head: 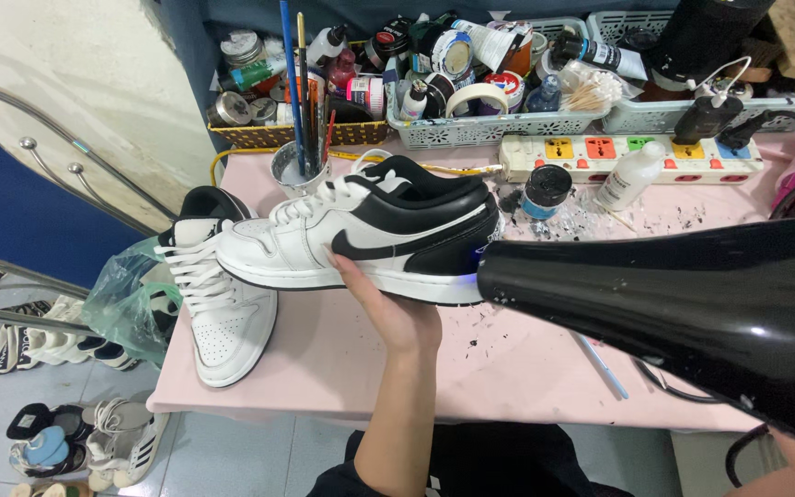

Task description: The person paints details on a black and white sneaker using a brush, applies heat with a hairdryer to dry the paint, and uses a cotton swab for fine touch-ups on the logo and sole edges.

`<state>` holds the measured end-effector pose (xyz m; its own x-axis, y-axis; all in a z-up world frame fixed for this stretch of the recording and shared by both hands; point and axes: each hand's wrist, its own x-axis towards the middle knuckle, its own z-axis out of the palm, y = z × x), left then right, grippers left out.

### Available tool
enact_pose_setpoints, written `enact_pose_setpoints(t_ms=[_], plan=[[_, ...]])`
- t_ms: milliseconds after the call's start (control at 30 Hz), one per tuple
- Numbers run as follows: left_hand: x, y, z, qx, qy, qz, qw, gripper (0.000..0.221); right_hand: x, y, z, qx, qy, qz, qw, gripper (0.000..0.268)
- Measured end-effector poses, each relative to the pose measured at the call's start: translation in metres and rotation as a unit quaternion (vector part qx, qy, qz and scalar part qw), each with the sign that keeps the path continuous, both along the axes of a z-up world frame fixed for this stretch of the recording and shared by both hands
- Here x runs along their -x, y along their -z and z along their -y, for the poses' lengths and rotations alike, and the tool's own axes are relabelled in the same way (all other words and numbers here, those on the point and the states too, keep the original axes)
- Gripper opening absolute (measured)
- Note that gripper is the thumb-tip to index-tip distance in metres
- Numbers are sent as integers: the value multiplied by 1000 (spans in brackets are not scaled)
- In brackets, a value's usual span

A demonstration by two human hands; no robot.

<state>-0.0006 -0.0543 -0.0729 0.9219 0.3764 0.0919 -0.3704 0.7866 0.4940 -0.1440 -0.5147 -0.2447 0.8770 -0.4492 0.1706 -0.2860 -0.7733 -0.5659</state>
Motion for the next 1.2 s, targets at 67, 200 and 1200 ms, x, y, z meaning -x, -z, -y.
enact_pose_setpoints(t_ms=[67, 200, 1200], plan=[[1, -5, -2, 2, -5, -1, 1000, 75, -2, 0, 3, -6, 2, -2, 1000, 8], [4, -16, -11, 27, 26, -1, 999, 75, -13, -2, 6, 6, -15, -3, 1000, 8], [-17, -3, 1, 220, 363, 144, 894, 62, -12, -24, -29, 55, -54, 33, 996, 6]])
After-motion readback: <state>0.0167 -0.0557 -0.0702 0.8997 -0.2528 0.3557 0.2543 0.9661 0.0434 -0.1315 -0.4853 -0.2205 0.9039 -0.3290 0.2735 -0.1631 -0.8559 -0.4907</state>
